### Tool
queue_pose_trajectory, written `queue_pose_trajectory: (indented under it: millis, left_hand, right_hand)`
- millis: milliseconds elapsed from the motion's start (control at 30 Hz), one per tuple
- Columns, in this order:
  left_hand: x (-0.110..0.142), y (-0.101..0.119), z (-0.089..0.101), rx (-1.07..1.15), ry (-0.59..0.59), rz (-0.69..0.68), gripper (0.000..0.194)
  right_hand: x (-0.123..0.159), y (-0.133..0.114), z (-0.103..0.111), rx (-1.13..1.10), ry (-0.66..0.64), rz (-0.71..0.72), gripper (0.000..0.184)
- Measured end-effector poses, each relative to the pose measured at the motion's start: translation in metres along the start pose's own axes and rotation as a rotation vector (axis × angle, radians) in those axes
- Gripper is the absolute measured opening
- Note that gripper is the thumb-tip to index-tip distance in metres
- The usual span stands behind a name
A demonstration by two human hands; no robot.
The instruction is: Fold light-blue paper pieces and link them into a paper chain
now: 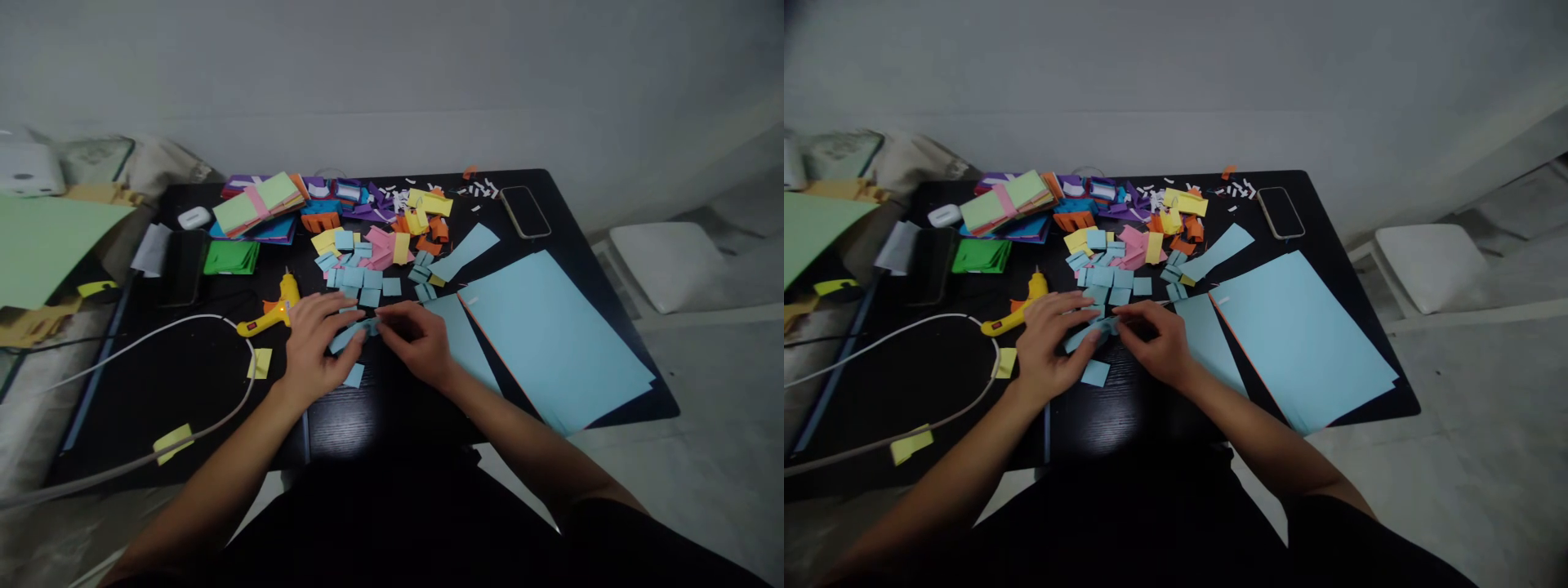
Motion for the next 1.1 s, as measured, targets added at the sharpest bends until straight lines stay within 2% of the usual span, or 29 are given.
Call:
queue_pose_trajectory:
  millis: [133, 300, 533, 833, 1100]
  left_hand:
    - [-0.002, 0.000, -0.007, 0.104, -0.010, 0.056, 0.012]
    - [-0.002, -0.004, -0.008, 0.108, -0.058, 0.100, 0.005]
    - [-0.002, -0.007, -0.010, 0.129, -0.127, 0.124, 0.002]
    - [-0.002, -0.010, -0.010, 0.174, -0.134, 0.146, 0.002]
    - [-0.002, -0.011, -0.011, 0.216, -0.157, 0.187, 0.006]
  right_hand:
    - [0.002, 0.003, -0.002, -0.058, -0.012, -0.050, 0.021]
    - [0.001, 0.003, -0.002, -0.105, -0.002, -0.097, 0.021]
    - [0.000, 0.003, -0.002, -0.131, -0.006, -0.140, 0.022]
    - [-0.002, 0.007, -0.002, -0.161, -0.051, -0.157, 0.016]
    - [-0.005, 0.009, -0.002, -0.162, -0.055, -0.187, 0.028]
Point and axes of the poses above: each hand's wrist, its own x-axis away from the middle knuckle, its own z-axis out of the back of the hand, y = z × x, the point moved 3 cm from there along -x, towards the middle knuckle, and after that the axes turned 5 degrees about -y, right-handed, at the moved point
